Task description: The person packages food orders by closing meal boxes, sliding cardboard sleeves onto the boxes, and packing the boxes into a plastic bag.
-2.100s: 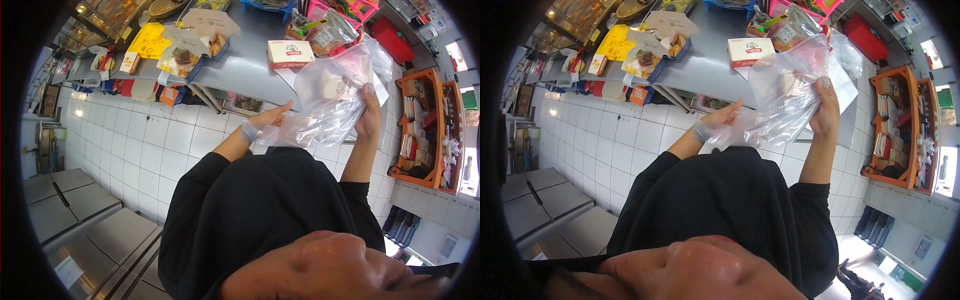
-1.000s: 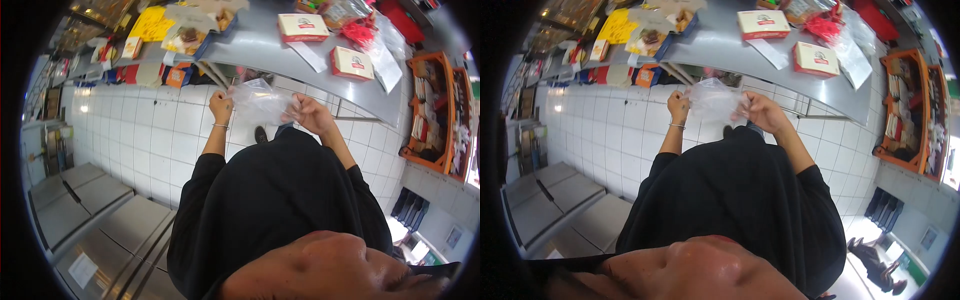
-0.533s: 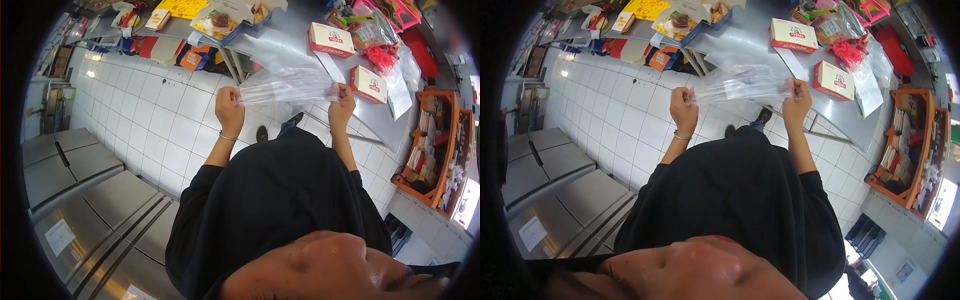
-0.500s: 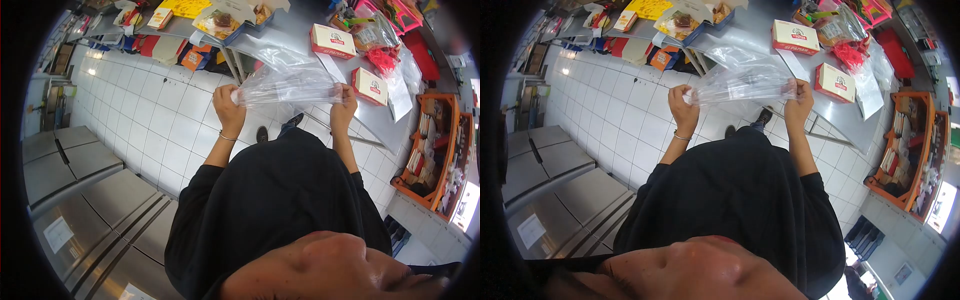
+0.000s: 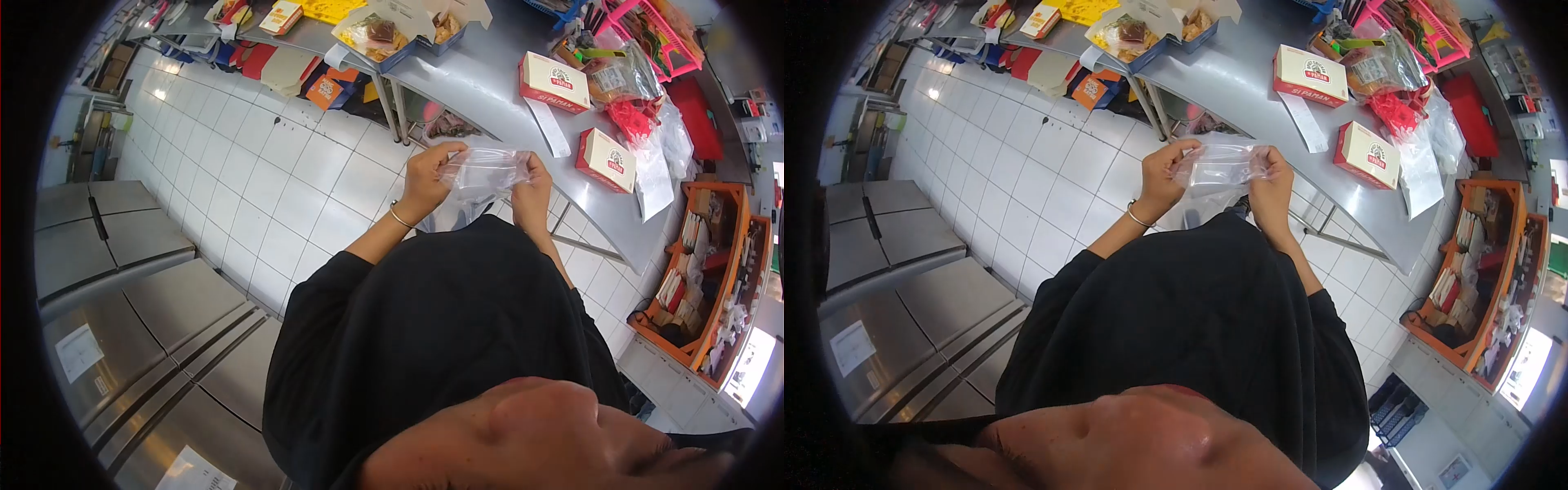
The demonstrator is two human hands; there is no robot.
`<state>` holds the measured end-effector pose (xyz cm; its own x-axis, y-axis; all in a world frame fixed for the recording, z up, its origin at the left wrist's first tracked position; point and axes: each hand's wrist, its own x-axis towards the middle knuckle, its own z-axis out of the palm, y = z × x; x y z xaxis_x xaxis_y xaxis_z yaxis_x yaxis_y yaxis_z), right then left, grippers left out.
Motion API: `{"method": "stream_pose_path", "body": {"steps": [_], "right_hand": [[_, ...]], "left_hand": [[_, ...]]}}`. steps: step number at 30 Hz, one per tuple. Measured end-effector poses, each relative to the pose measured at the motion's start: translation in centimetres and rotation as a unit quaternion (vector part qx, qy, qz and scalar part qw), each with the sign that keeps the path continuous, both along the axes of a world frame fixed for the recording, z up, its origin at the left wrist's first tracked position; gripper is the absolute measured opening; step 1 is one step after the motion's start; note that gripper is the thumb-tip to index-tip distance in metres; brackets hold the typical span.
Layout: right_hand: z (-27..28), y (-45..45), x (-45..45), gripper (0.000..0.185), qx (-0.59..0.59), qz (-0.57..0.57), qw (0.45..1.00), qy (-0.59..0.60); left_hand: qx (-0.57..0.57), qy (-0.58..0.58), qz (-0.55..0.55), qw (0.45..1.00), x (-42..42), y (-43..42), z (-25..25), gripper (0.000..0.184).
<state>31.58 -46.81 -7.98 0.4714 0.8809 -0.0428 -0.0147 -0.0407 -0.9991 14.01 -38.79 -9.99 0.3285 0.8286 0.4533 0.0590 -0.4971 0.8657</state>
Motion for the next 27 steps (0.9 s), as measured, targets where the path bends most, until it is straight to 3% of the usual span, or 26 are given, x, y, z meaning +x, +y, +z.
{"method": "stream_pose_path", "body": {"steps": [1, 4, 7, 10, 11, 13, 16, 18, 19, 21, 22, 23, 24, 25, 27], "right_hand": [[-0.5, -0.2, 0.4, 0.018, 0.006, 0.001, 1.000, -0.008], [-0.7, -0.4, 0.1, 0.032, -0.003, 0.000, 1.000, 0.007], [0.9, -0.8, -0.7, 0.037, -0.031, -0.004, 1.000, 0.005], [-1.2, -1.2, 0.0, 0.032, -0.029, -0.001, 0.998, -0.048], [-1.9, -1.4, 0.6, 0.030, -0.077, 0.036, 0.995, -0.043], [-3.4, -1.8, 2.3, 0.027, -0.171, 0.108, 0.979, -0.033], [-6.6, -2.2, 4.9, 0.025, -0.230, 0.159, 0.929, -0.241], [-4.6, -1.7, 7.0, 0.024, -0.213, 0.112, 0.900, -0.364], [-3.9, -1.5, 8.3, 0.024, -0.203, 0.088, 0.878, -0.424], [-5.0, -2.0, 11.9, 0.020, -0.114, -0.022, 0.857, -0.503], [-4.8, -2.0, 14.3, 0.017, -0.184, -0.073, 0.846, -0.495], [-1.2, -1.3, 14.5, 0.030, -0.292, -0.108, 0.807, -0.502], [-0.6, -1.0, 14.7, 0.035, -0.286, -0.113, 0.840, -0.446], [-0.2, -0.7, 14.8, 0.040, -0.279, -0.116, 0.870, -0.388], [-0.5, 0.0, 14.8, 0.042, -0.274, -0.066, 0.939, -0.200]], "left_hand": [[0.009, -0.048, -0.033, 0.998, 0.4, 0.1, -0.7, 0.020], [-0.043, -0.007, -0.063, 0.997, 0.7, -0.3, -0.4, 0.028], [0.013, 0.065, -0.069, 0.995, 0.8, -0.1, 0.5, 0.036], [0.169, 0.165, -0.080, 0.968, 1.3, 0.6, 0.8, 0.046], [0.034, 0.163, -0.164, 0.972, 1.5, 0.8, 0.4, 0.050], [-0.237, 0.147, -0.318, 0.906, 2.0, 1.0, -1.0, 0.060], [-0.207, 0.062, -0.401, 0.890, 2.6, 1.0, 2.1, 0.068], [-0.394, 0.030, -0.438, 0.807, 2.4, 1.5, 3.4, 0.065], [-0.425, 0.106, -0.450, 0.778, 1.5, 2.3, 4.7, 0.063], [-0.381, 0.080, -0.407, 0.826, 0.1, 3.6, 4.0, 0.061], [-0.331, 0.062, -0.359, 0.870, -0.7, 4.4, 3.1, 0.059], [-0.271, 0.055, -0.299, 0.913, -1.4, 5.1, 2.2, 0.058], [-0.217, 0.111, -0.214, 0.946, -2.1, 5.8, 2.0, 0.057], [-0.205, 0.255, -0.141, 0.935, -2.9, 6.3, 2.1, 0.054], [-0.133, 0.398, 0.009, 0.908, -3.0, 6.2, 0.7, 0.053]]}}
